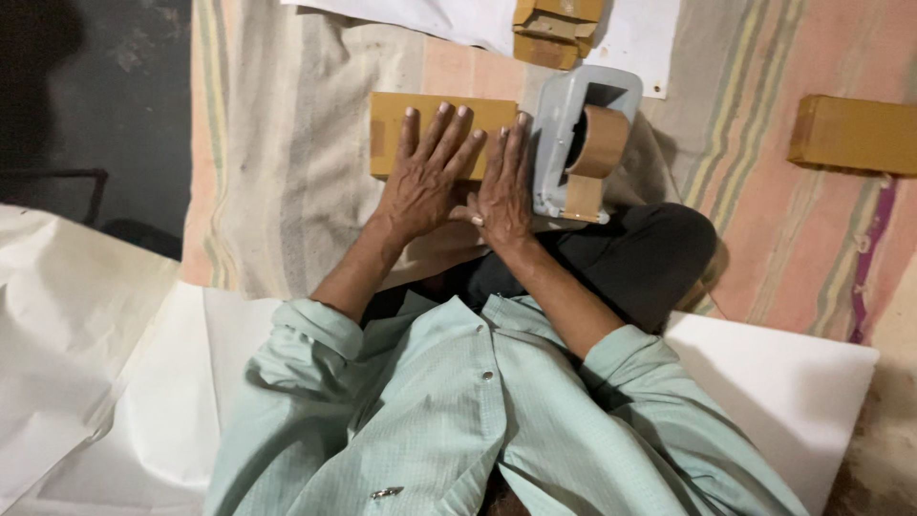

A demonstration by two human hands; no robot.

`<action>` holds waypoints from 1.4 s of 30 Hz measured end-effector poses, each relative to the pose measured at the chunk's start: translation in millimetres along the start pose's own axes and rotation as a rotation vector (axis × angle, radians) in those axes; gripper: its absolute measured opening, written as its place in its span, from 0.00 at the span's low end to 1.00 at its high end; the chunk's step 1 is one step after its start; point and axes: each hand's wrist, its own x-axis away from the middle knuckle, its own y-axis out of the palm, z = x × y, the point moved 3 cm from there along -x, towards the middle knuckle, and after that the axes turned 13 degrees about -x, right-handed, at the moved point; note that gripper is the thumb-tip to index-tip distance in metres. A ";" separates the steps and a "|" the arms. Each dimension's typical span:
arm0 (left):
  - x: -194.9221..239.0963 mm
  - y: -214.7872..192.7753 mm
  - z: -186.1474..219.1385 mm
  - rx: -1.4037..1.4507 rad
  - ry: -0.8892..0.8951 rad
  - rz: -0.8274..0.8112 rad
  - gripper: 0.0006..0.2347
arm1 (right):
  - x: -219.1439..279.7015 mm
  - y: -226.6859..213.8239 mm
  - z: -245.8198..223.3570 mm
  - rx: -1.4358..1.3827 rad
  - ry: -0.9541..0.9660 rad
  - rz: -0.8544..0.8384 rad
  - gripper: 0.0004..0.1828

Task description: The person sits cross-legged and repeatedly tapes small cardboard boxes using a handheld tape dispenser. They fold the flaps, apply tape to seal the seams, and place the finished boxes aside on the floor.

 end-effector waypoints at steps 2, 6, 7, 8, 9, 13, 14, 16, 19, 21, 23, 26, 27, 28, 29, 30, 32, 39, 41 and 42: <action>-7.6 -1.1 1.0 -0.003 0.049 0.019 0.52 | 6.7 -0.7 3.2 -0.134 -0.040 0.058 0.73; -18.3 -3.8 2.6 -0.020 0.042 -0.044 0.57 | 9.5 0.5 5.2 -0.228 -0.050 0.070 0.73; -20.6 -4.9 2.3 -0.006 0.040 -0.053 0.58 | 8.9 0.3 5.7 -0.213 -0.049 0.075 0.72; -22.5 -5.0 2.2 0.009 0.037 -0.063 0.59 | 9.2 0.1 6.2 -0.214 -0.055 0.071 0.72; -25.4 -3.9 2.4 -0.015 0.035 -0.093 0.60 | 10.0 -0.4 6.9 -0.214 -0.062 0.067 0.73; -37.1 -0.4 -2.1 -0.109 0.027 -0.132 0.63 | 10.1 1.7 6.3 -0.177 -0.059 0.026 0.68; -42.2 0.4 -3.0 -0.128 0.032 -0.118 0.63 | 8.5 1.3 7.3 -0.128 -0.051 0.008 0.67; -49.2 2.8 -5.3 -0.152 0.058 -0.102 0.63 | 7.7 0.8 9.2 -0.032 -0.031 -0.029 0.66; -52.3 2.9 -12.0 -0.091 0.054 -0.057 0.65 | 2.0 -2.7 11.0 -0.264 -0.034 0.031 0.64; -52.1 2.4 -14.7 -0.010 0.069 -0.012 0.68 | 0.4 -5.2 14.4 -0.342 -0.001 0.073 0.66; -51.5 2.0 -19.1 0.071 0.099 0.046 0.71 | -2.7 -5.6 17.5 -0.386 0.011 0.095 0.66; -52.0 8.1 -20.5 0.148 0.092 0.046 0.69 | -0.6 -5.9 18.6 -0.367 0.009 0.091 0.66; -52.4 12.0 -21.3 0.165 0.076 0.008 0.69 | -1.1 -5.5 18.1 -0.342 -0.001 0.087 0.66; -54.6 15.4 -21.9 0.179 0.063 -0.027 0.70 | -3.2 -5.5 17.3 -0.316 -0.013 0.087 0.66; -56.4 18.4 -22.3 0.194 0.050 -0.062 0.70 | -5.3 -6.7 17.2 -0.326 -0.023 0.076 0.65; -57.2 18.4 -21.1 0.105 0.079 -0.006 0.64 | -6.7 -8.1 16.8 -0.336 -0.031 0.068 0.64; -54.3 16.0 -15.6 -0.076 0.136 0.105 0.52 | -8.8 -10.4 15.3 -0.288 -0.041 0.025 0.64; 18.2 -0.7 -9.6 -0.061 -0.243 -0.063 0.58 | -20.7 -13.0 1.9 -0.048 0.003 -0.129 0.66; 35.6 1.0 -15.8 -0.098 -0.438 -0.145 0.61 | -18.5 -18.7 0.2 -0.010 -0.027 -0.122 0.67; 39.0 2.3 -18.5 -0.077 -0.425 -0.119 0.61 | -18.6 -19.6 -1.0 0.023 -0.034 -0.129 0.66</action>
